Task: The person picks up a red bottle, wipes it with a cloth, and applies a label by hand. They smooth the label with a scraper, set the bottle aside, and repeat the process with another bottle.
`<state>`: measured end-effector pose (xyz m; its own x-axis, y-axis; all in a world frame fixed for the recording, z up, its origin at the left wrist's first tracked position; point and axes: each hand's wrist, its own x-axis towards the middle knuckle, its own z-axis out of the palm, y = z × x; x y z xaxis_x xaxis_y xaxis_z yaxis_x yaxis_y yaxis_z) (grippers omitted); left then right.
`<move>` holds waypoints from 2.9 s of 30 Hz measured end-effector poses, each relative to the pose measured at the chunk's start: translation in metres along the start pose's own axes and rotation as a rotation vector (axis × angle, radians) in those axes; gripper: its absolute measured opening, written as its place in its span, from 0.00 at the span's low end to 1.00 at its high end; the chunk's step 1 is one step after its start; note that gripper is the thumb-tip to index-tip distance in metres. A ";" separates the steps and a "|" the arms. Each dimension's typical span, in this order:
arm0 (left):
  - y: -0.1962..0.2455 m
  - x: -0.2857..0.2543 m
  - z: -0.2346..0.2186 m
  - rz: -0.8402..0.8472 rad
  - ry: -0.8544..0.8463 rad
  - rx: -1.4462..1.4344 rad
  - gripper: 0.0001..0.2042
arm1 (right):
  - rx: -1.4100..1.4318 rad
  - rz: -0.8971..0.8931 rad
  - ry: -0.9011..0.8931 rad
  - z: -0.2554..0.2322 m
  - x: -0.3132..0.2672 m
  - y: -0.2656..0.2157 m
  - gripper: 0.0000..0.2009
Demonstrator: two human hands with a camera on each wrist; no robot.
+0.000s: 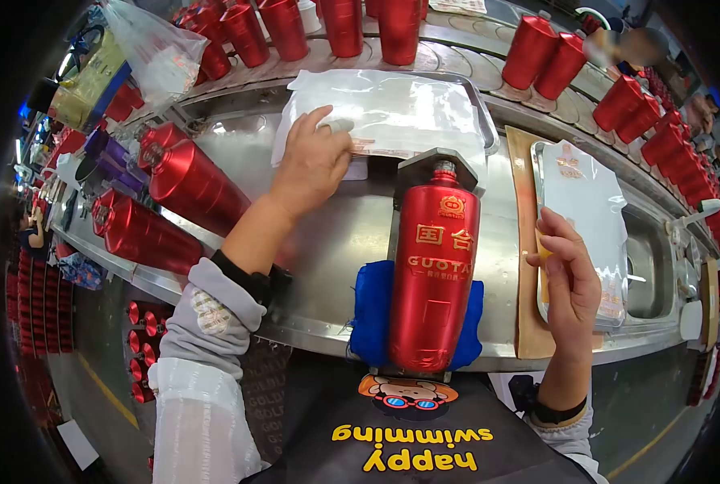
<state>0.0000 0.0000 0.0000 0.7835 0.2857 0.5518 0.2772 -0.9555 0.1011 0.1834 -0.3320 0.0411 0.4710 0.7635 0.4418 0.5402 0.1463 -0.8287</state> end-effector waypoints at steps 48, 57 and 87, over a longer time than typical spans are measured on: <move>0.142 -0.038 -0.052 -0.457 -0.025 -1.063 0.21 | -0.752 0.315 -0.242 -0.092 0.136 0.107 0.12; 0.160 -0.057 -0.026 -0.633 -0.052 -1.495 0.34 | -1.224 0.450 -0.141 -0.078 0.140 0.217 0.13; 0.173 -0.096 -0.023 -0.450 -0.008 -1.007 0.44 | -0.165 -0.087 -0.197 0.063 -0.012 -0.030 0.08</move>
<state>-0.0401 -0.1940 -0.0168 0.7295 0.6193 0.2902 -0.0392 -0.3857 0.9218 0.1175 -0.3060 0.0387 0.2816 0.8628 0.4199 0.6870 0.1242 -0.7160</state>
